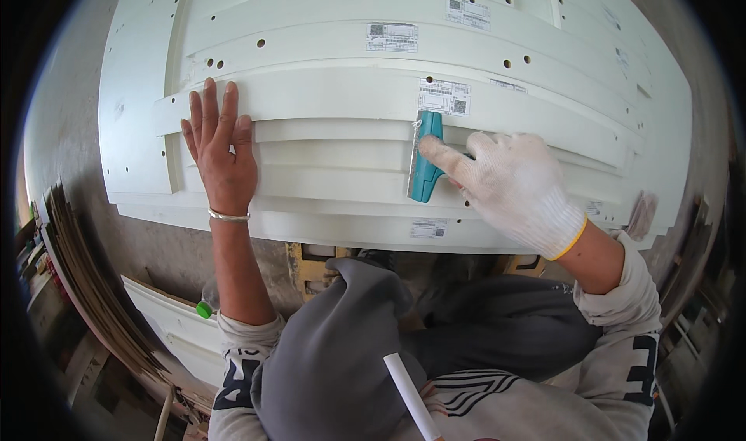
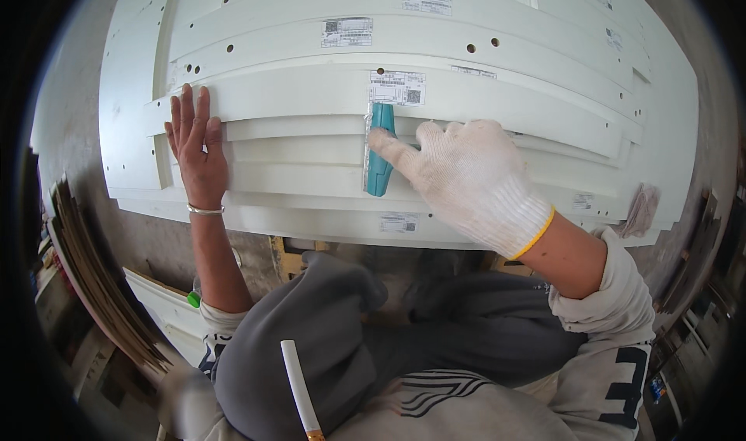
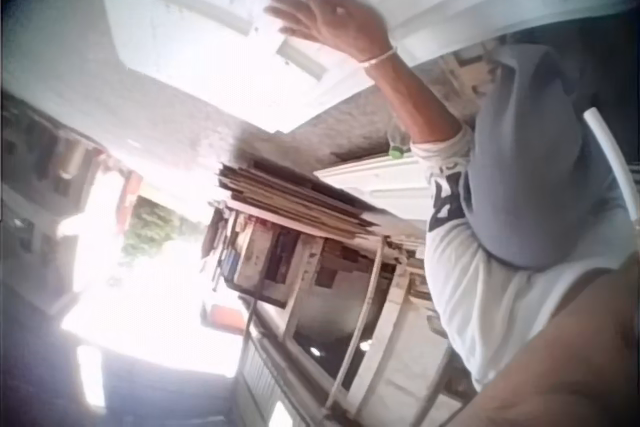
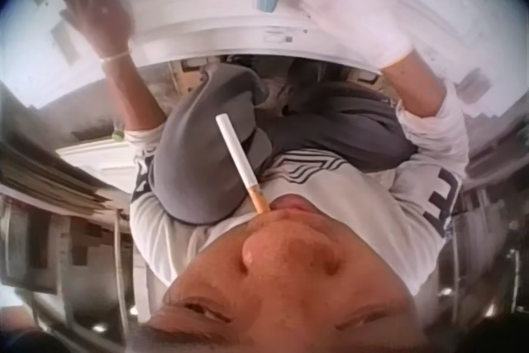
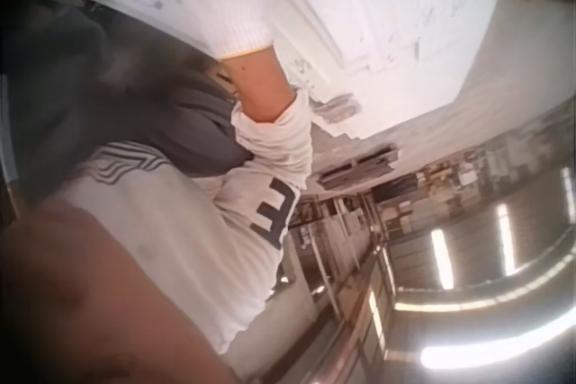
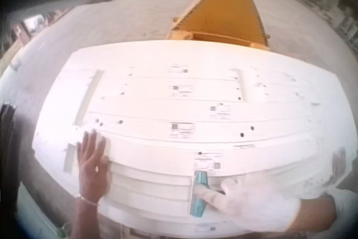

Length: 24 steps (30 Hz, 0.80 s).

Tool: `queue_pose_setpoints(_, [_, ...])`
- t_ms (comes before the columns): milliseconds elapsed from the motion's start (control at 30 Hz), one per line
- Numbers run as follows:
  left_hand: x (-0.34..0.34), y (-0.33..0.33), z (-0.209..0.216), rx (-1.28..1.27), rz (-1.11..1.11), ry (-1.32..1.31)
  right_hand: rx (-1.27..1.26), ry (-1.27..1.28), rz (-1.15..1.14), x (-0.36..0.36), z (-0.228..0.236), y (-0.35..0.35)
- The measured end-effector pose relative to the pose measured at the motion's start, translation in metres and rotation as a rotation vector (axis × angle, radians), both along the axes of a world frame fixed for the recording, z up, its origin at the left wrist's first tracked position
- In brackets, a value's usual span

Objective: The person sits on the floor and uses a scraper to remove stickers from white flat-pack panels. They repeatedly scrape the surface of each panel and peel off the removed sticker pieces by hand.

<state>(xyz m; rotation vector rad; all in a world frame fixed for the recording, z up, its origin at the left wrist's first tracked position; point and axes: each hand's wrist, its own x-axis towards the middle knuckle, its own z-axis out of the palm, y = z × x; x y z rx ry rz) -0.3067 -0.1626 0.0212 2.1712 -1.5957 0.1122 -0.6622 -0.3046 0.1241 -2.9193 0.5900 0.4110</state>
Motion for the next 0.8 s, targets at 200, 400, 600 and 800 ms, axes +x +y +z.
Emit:
queue_pose_setpoints(200, [0.001, 0.000, -0.002, -0.003, 0.003, -0.007, 0.027, 0.016, -0.028, 0.006, 0.002, -0.002])
queue_pose_setpoints(400, [0.003, 0.002, -0.002, -0.010, -0.004, 0.001, 0.014, -0.029, -0.030, 0.021, 0.004, 0.000])
queue_pose_setpoints(600, [0.001, 0.000, -0.001, -0.004, -0.006, -0.012, 0.065, 0.090, -0.020, 0.012, 0.014, -0.005])
queue_pose_setpoints(800, [0.003, 0.003, -0.001, -0.009, 0.003, 0.000, 0.058, 0.029, -0.004, 0.018, 0.010, -0.007])
